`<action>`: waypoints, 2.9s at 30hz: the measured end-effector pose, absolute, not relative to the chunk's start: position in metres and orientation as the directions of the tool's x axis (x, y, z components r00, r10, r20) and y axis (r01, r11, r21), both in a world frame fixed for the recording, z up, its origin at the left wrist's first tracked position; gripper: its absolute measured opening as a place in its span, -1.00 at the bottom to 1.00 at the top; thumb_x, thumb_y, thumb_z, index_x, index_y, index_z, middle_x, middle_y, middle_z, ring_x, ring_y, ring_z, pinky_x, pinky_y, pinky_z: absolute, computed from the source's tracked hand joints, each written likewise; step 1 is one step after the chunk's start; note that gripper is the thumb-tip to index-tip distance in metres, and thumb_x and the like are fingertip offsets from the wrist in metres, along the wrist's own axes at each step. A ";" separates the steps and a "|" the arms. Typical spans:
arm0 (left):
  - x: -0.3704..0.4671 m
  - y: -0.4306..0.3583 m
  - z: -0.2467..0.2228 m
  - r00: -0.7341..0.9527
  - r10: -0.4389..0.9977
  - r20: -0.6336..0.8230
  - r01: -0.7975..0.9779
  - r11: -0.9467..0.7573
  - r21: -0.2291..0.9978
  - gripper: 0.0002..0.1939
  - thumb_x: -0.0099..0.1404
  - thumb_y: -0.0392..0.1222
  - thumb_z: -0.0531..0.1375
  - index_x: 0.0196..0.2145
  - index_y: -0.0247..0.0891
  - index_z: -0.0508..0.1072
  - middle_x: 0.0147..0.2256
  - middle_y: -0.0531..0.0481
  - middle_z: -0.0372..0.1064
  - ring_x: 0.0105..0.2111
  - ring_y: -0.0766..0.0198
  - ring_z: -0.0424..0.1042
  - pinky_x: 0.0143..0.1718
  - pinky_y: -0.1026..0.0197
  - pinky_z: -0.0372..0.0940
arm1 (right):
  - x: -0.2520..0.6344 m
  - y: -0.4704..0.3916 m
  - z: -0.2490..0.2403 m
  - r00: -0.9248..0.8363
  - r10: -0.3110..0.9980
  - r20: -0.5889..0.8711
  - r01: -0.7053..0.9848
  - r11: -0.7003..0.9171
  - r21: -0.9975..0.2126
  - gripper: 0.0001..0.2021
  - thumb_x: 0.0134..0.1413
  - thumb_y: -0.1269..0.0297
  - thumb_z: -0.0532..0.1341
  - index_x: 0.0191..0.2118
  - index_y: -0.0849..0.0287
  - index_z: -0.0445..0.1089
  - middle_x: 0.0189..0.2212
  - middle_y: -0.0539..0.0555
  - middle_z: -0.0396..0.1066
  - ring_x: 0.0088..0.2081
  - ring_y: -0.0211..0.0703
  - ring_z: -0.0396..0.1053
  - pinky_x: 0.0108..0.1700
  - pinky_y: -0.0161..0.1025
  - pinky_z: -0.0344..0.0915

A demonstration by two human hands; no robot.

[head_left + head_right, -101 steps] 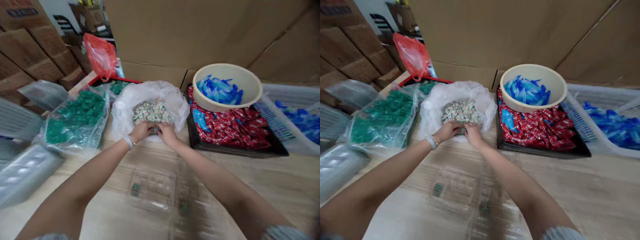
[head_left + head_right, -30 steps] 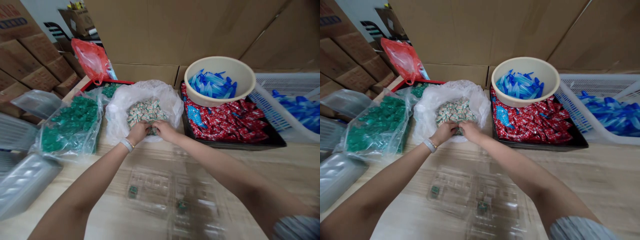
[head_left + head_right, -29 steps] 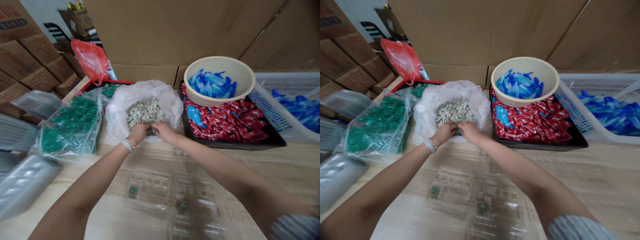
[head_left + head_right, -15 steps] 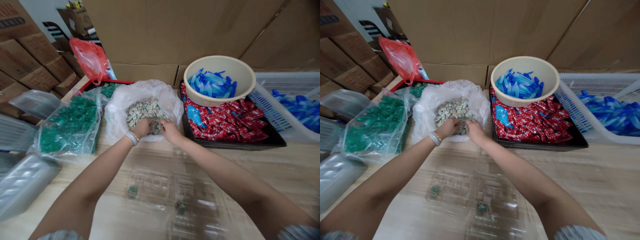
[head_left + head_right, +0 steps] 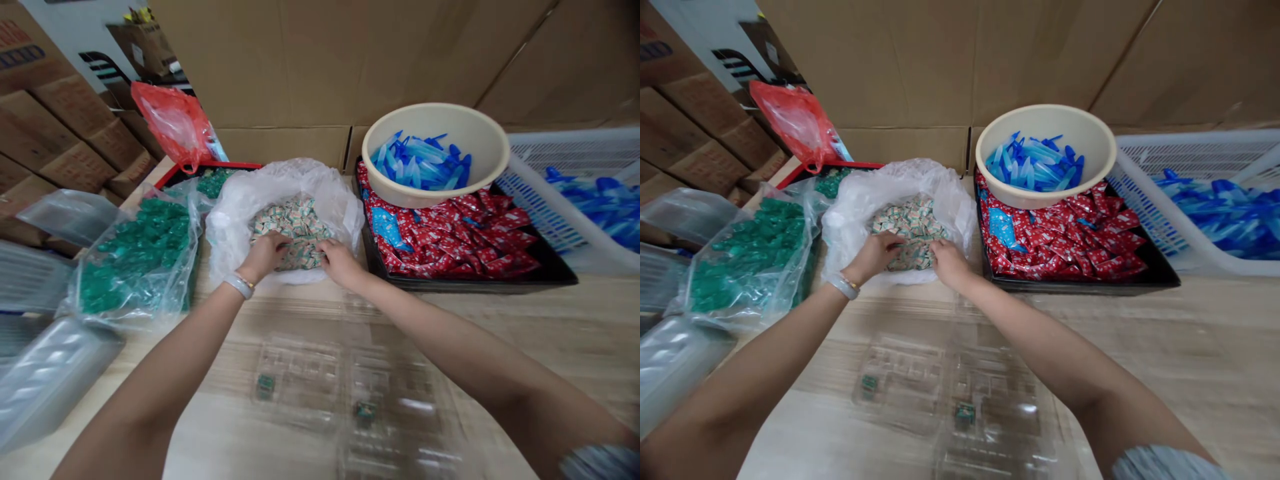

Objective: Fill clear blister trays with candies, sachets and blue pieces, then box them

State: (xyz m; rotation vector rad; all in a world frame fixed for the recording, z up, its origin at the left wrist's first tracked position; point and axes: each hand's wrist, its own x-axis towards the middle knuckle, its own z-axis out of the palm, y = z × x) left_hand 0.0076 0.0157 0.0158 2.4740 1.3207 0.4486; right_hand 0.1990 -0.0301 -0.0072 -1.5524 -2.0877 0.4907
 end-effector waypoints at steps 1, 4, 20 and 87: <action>0.003 0.017 0.017 0.513 0.849 0.124 0.760 -0.517 0.394 -0.75 0.10 -0.31 0.07 -0.28 -0.33 0.47 -0.30 -0.08 0.41 -0.27 0.25 0.35 -0.16 0.25 0.23 | 0.199 -0.030 -0.008 -0.237 0.955 0.177 0.778 0.295 -0.555 -0.75 -0.16 0.60 0.01 -0.33 0.21 0.30 -0.32 0.09 0.28 -0.24 -0.19 0.22 -0.18 -0.26 0.17; -0.003 0.018 0.021 0.541 0.841 0.021 0.774 -0.507 0.380 -0.75 0.09 -0.30 0.07 -0.30 -0.29 0.49 -0.32 -0.04 0.43 -0.31 0.26 0.37 -0.20 0.26 0.24 | 0.199 -0.030 -0.010 -0.247 0.951 0.184 0.776 0.308 -0.551 -0.75 -0.15 0.60 0.01 -0.32 0.23 0.30 -0.31 0.10 0.28 -0.23 -0.19 0.22 -0.17 -0.27 0.18; 0.025 0.013 0.025 0.226 0.961 -0.160 0.935 -0.168 0.312 -0.65 0.06 -0.24 0.13 -0.17 -0.38 0.44 -0.38 -0.11 0.44 -0.36 0.22 0.39 -0.32 0.28 0.26 | 0.198 -0.028 -0.009 -0.267 0.941 0.206 0.766 0.337 -0.548 -0.75 -0.15 0.60 0.01 -0.34 0.22 0.32 -0.35 0.09 0.32 -0.27 -0.19 0.24 -0.21 -0.27 0.19; 0.038 -0.356 0.031 0.725 0.675 -0.138 0.635 -0.577 0.513 -0.72 0.26 -0.32 -0.06 -0.13 -0.20 0.34 -0.15 -0.09 0.29 -0.17 0.23 0.25 -0.13 0.18 0.21 | 0.258 -0.205 0.005 -0.139 0.980 0.141 0.638 0.198 -0.744 -0.82 -0.14 0.51 0.09 -0.37 0.23 0.38 -0.45 0.03 0.31 -0.41 -0.26 0.23 -0.33 -0.32 0.17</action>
